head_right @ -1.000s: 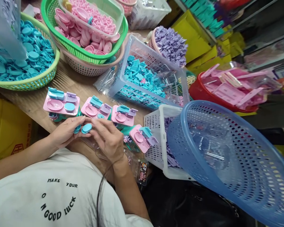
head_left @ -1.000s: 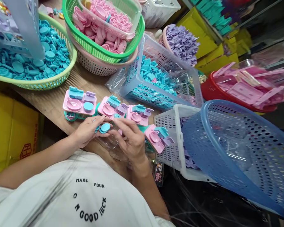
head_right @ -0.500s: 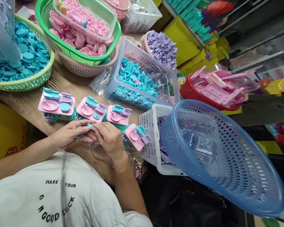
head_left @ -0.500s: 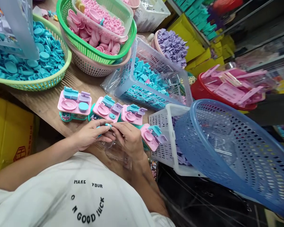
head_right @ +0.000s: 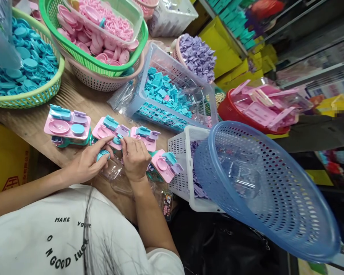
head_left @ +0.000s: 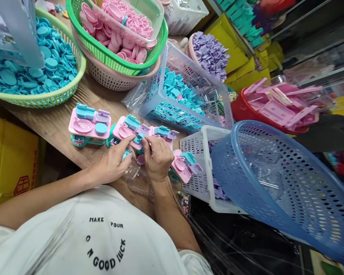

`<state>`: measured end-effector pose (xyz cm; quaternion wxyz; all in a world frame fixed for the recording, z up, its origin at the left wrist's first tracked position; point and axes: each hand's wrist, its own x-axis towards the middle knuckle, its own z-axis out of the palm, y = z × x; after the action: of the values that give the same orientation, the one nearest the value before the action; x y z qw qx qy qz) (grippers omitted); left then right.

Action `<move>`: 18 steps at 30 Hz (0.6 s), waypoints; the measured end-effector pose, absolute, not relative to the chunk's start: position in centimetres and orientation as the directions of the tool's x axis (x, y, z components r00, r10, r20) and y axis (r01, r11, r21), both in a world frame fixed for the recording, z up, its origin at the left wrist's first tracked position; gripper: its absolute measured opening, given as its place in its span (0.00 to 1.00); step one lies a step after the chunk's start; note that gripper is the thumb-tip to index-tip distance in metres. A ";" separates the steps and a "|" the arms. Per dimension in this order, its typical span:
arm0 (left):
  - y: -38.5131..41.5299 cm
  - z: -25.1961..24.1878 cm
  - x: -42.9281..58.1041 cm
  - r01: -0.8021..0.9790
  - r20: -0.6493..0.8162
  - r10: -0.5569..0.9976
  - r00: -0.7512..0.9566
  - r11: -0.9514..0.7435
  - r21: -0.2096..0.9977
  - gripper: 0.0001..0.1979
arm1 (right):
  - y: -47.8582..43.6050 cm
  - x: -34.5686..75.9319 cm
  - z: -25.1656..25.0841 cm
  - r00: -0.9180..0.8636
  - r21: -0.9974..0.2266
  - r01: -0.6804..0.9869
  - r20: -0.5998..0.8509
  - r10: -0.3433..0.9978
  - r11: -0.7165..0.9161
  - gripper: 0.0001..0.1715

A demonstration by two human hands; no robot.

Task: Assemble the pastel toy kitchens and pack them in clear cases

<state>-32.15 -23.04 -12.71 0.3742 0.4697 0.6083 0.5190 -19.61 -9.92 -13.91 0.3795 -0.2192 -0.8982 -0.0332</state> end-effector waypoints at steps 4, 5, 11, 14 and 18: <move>-22.8 -13.5 -32.2 0.301 0.083 0.966 -0.243 -0.006 0.954 0.30 | -10.1 -19.6 -14.0 -0.628 -0.112 0.397 0.691 0.358 0.911 0.12; -22.8 -13.6 -32.2 0.313 0.087 0.968 -0.236 -0.009 0.950 0.30 | -10.2 -19.5 -13.9 -0.629 -0.116 0.389 0.691 0.356 0.914 0.12; -22.9 -13.7 -32.1 0.334 0.077 0.969 -0.234 0.005 0.943 0.31 | -10.3 -19.3 -13.5 -0.686 -0.105 0.377 0.636 0.354 0.920 0.13; -23.0 -13.6 -32.0 0.329 0.064 0.970 -0.235 0.017 0.944 0.31 | -10.2 -19.2 -13.5 -0.670 -0.084 0.403 0.651 0.357 0.911 0.14; -23.0 -14.2 -32.0 0.336 0.085 0.969 -0.234 -0.001 0.942 0.32 | -10.1 -19.3 -13.5 -0.671 -0.082 0.385 0.659 0.339 0.919 0.12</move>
<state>-32.01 -23.01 -14.18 0.3316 0.5227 0.6240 0.4769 -19.30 -10.07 -13.53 0.3539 -0.1982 -0.9135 -0.0320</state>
